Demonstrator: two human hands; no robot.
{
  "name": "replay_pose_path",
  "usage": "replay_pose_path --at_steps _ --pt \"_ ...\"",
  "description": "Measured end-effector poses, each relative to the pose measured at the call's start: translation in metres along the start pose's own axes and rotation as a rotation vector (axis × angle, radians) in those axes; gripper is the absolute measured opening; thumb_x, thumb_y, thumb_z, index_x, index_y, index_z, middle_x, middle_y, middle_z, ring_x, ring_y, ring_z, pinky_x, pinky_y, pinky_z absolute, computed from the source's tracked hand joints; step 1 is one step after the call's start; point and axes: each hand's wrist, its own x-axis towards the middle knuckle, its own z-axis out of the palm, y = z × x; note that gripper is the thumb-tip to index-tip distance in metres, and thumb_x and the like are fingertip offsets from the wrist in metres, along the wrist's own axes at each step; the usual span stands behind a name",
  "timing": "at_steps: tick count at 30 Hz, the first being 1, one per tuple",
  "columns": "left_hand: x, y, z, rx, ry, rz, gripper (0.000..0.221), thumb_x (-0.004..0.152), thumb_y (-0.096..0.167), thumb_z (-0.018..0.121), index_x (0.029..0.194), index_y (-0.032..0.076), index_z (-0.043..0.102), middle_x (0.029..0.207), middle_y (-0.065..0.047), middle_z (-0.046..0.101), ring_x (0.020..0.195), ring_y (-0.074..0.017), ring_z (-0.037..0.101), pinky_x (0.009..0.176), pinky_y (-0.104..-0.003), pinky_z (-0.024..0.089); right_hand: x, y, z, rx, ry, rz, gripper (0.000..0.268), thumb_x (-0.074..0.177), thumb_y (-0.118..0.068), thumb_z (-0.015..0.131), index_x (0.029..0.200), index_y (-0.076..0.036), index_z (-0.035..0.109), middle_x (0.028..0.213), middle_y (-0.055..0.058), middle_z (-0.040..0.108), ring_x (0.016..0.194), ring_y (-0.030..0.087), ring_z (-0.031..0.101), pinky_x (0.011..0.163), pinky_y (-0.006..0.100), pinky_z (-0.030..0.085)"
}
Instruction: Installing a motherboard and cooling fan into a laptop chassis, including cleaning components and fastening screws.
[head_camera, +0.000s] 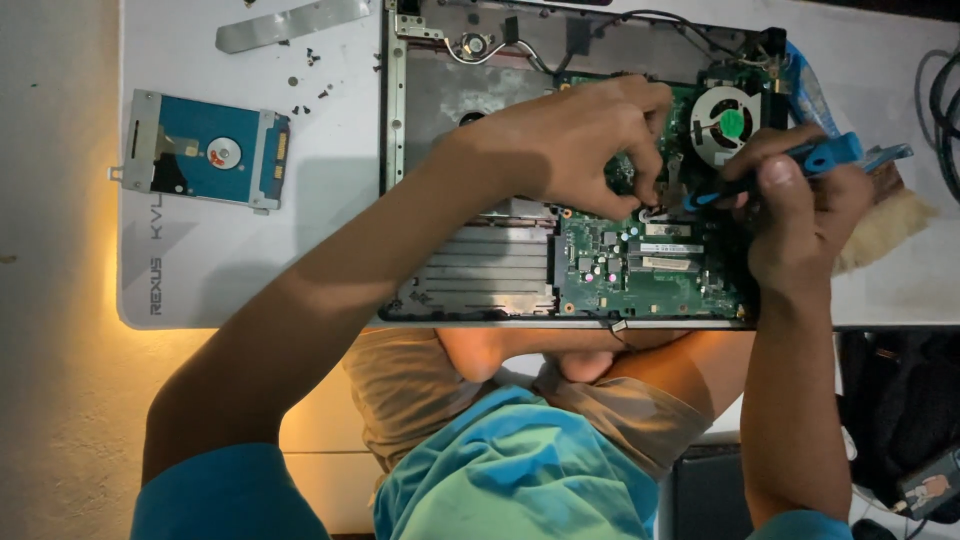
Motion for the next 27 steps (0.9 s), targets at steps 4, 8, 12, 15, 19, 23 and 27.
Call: replay_pose_path --at_steps 4,8,12,15,19,23,27 --pt "0.001 -0.001 0.001 0.003 -0.007 -0.026 0.015 0.077 0.026 0.097 0.092 0.025 0.097 0.109 -0.004 0.059 0.108 -0.0264 0.062 0.086 -0.043 0.058 0.003 0.001 0.000 -0.020 -0.027 -0.043 0.028 0.129 -0.018 0.054 0.123 0.006 0.067 0.111 0.020 0.073 0.078 0.019 0.050 0.084 0.035 0.046" --pt "0.002 0.000 0.001 0.010 -0.015 -0.036 0.016 0.077 0.026 0.098 0.093 0.026 0.098 0.107 -0.003 0.060 0.107 -0.0264 0.063 0.088 -0.043 0.058 -0.001 -0.006 -0.002 -0.053 -0.034 -0.031 0.020 0.130 -0.009 0.057 0.127 0.009 0.066 0.112 0.021 0.071 0.078 0.020 0.053 0.081 0.033 0.048" --pt "0.002 -0.001 0.001 0.008 -0.030 -0.041 0.016 0.078 0.027 0.097 0.094 0.027 0.098 0.109 -0.003 0.059 0.111 -0.0265 0.063 0.092 -0.044 0.059 -0.003 -0.002 -0.004 -0.064 -0.011 -0.033 0.017 0.129 -0.002 0.057 0.125 0.012 0.066 0.117 0.027 0.074 0.080 0.021 0.054 0.082 0.033 0.049" --pt "0.002 -0.003 0.004 0.028 0.002 -0.008 0.013 0.078 0.027 0.095 0.091 0.026 0.097 0.105 -0.005 0.059 0.107 -0.0281 0.063 0.089 -0.045 0.059 -0.007 0.000 -0.002 -0.075 0.005 -0.064 0.018 0.129 -0.008 0.056 0.126 0.008 0.065 0.112 0.022 0.074 0.077 0.019 0.052 0.081 0.033 0.047" --pt "0.004 -0.004 0.006 0.056 -0.027 -0.049 0.017 0.076 0.028 0.098 0.093 0.027 0.098 0.108 -0.004 0.062 0.112 -0.0262 0.064 0.094 -0.045 0.061 -0.006 0.000 -0.002 -0.084 0.024 -0.094 0.020 0.131 -0.009 0.055 0.130 0.009 0.064 0.113 0.025 0.073 0.077 0.019 0.051 0.080 0.032 0.046" --pt "0.003 -0.002 0.002 0.018 -0.009 -0.036 0.015 0.078 0.028 0.097 0.092 0.027 0.097 0.111 -0.003 0.062 0.113 -0.0266 0.065 0.095 -0.044 0.060 -0.006 -0.007 0.002 -0.060 0.028 -0.019 0.024 0.130 -0.014 0.057 0.129 0.008 0.065 0.113 0.021 0.074 0.078 0.018 0.051 0.083 0.032 0.047" --pt "0.002 -0.003 0.004 0.015 -0.004 -0.030 0.015 0.078 0.027 0.095 0.093 0.027 0.097 0.110 -0.004 0.061 0.112 -0.0264 0.065 0.094 -0.043 0.059 -0.008 -0.004 -0.001 -0.060 0.023 -0.013 0.015 0.125 -0.004 0.057 0.128 0.008 0.066 0.115 0.022 0.075 0.079 0.017 0.048 0.082 0.031 0.044"
